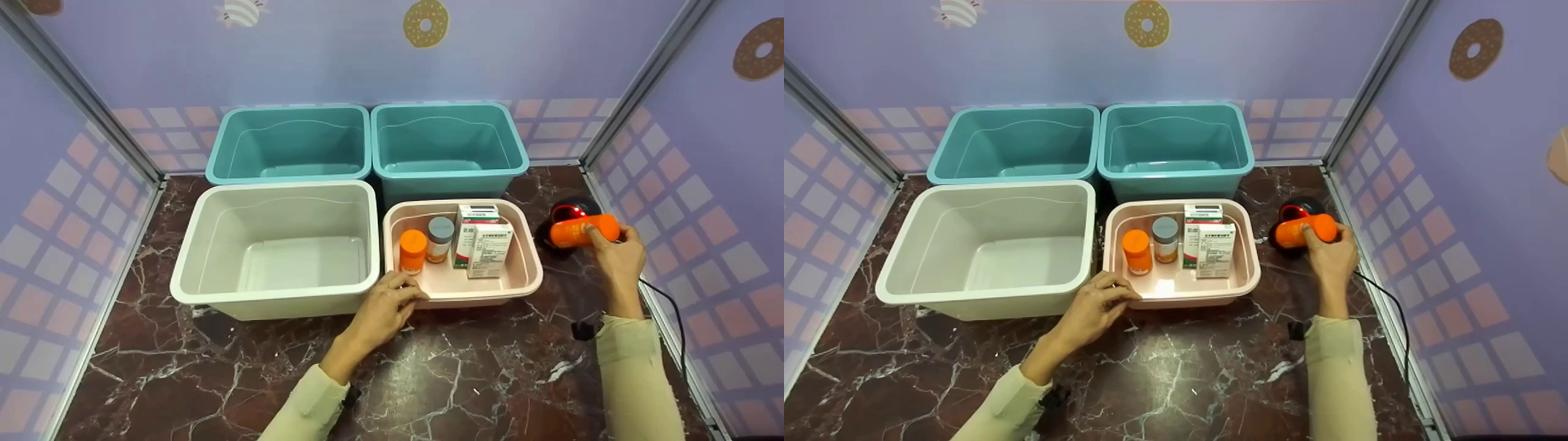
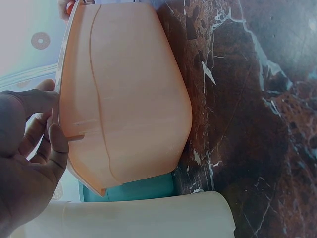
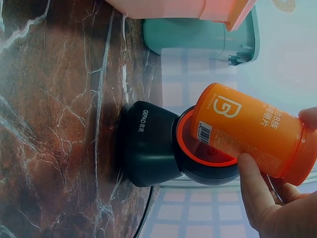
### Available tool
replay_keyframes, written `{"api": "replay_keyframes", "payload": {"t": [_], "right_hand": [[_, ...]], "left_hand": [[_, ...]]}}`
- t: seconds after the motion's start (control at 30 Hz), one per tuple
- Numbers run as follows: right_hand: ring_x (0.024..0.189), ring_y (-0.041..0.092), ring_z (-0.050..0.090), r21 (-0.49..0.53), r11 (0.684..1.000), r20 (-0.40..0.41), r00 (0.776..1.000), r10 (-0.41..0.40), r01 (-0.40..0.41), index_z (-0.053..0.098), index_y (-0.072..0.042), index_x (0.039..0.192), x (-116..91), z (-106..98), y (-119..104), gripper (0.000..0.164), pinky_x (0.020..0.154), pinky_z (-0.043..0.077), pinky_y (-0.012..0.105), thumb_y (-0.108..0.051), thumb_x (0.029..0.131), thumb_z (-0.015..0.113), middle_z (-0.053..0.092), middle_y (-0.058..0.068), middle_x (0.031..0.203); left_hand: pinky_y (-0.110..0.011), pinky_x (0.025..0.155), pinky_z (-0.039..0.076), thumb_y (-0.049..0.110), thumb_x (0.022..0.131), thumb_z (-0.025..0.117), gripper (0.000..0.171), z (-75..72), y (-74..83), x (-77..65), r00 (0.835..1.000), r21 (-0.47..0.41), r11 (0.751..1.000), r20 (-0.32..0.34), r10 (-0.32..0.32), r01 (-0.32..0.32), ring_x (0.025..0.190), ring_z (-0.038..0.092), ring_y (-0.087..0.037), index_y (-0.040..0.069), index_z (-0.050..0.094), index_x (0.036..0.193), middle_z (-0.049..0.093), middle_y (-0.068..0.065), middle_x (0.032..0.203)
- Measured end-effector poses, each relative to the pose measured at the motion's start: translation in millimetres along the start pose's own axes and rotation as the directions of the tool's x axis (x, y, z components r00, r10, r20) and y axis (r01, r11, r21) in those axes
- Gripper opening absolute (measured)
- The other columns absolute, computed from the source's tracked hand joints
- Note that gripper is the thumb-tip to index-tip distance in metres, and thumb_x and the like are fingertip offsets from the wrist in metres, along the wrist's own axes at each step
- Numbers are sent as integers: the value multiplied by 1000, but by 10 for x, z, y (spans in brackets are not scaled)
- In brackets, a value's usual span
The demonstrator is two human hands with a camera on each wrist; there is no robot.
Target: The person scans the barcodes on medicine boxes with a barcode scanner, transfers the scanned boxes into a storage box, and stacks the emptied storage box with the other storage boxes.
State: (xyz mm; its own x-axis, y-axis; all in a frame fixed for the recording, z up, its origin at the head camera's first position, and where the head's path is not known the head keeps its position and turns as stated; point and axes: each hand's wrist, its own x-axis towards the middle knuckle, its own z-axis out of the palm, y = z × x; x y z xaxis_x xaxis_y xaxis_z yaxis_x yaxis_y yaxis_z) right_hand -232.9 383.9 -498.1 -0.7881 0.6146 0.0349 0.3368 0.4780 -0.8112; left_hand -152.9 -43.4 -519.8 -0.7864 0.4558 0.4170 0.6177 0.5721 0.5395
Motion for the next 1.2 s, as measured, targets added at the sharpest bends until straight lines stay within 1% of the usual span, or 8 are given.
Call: {"api": "replay_keyframes", "payload": {"t": [0.2, 0.4, 0.53, 0.63, 0.83, 1.0, 1.1, 1.2], "right_hand": [[110, 26, 55, -13, 1000, -14, 1000, -21, 21, 60, -2, 131, -19, 3, 2, 61, 89, 40, 26, -41, 85, 71, 63, 19, 127], [94, 7, 53, -23, 999, 11, 999, -35, 35, 61, -7, 132, -43, 4, -23, 63, 87, 40, 21, -43, 82, 75, 65, 12, 121], [94, 1, 52, -17, 999, 54, 998, -41, 42, 59, -10, 135, -43, 2, -36, 63, 89, 40, 19, -42, 83, 75, 64, 7, 120], [97, 4, 53, -18, 998, 77, 995, -64, 66, 59, -10, 135, -48, 3, -47, 61, 91, 40, 20, -38, 83, 75, 64, 8, 121], [115, 21, 54, -35, 989, 111, 984, -138, 142, 58, -9, 136, -63, 0, -60, 60, 99, 40, 30, -35, 83, 74, 63, 14, 130], [122, 29, 54, -54, 981, 153, 972, -176, 186, 57, -9, 137, -47, 2, -59, 62, 101, 40, 35, -35, 84, 75, 61, 18, 134], [120, 26, 54, -45, 980, 171, 968, -186, 196, 57, -8, 138, -56, -6, -72, 62, 100, 40, 30, -33, 85, 75, 61, 16, 133], [112, 14, 55, -29, 978, 174, 965, -198, 206, 58, -9, 137, -70, -12, -89, 59, 95, 39, 21, -30, 84, 76, 63, 14, 131]], "left_hand": [[-33, 105, 48, 8, 87, 72, 16, 0, 0, 3, 1000, 4, 1000, -1, 5, -5, 113, 59, -20, 17, 78, 99, 67, 2, 106], [-33, 103, 48, 6, 87, 73, 16, -4, -1, 9, 1000, 0, 1000, -16, 21, -21, 112, 60, -20, 16, 78, 98, 67, 2, 104], [-33, 101, 49, 7, 87, 72, 15, -5, 0, 11, 1000, 6, 1000, -13, 20, -20, 110, 60, -20, 16, 78, 98, 68, 2, 105], [-33, 101, 49, 7, 87, 72, 15, -8, 4, 14, 1000, 0, 1000, -9, 12, -12, 110, 60, -20, 16, 78, 98, 68, 1, 105], [-34, 102, 49, 7, 87, 73, 15, -2, 0, 13, 1000, -10, 1000, -5, -7, 7, 112, 59, -20, 16, 78, 98, 67, 1, 106], [-34, 103, 49, 6, 87, 72, 16, 2, 0, 6, 1000, -6, 1000, 1, -9, 9, 112, 59, -20, 16, 78, 98, 68, 0, 107], [-34, 104, 48, 6, 87, 72, 16, -2, 6, 2, 1000, -1, 1000, 2, -6, 6, 113, 59, -20, 16, 78, 98, 68, 1, 107], [-34, 104, 48, 6, 87, 72, 17, -2, 10, 1, 1000, 8, 1000, 2, -4, 4, 113, 59, -20, 17, 78, 99, 67, 2, 107]]}}
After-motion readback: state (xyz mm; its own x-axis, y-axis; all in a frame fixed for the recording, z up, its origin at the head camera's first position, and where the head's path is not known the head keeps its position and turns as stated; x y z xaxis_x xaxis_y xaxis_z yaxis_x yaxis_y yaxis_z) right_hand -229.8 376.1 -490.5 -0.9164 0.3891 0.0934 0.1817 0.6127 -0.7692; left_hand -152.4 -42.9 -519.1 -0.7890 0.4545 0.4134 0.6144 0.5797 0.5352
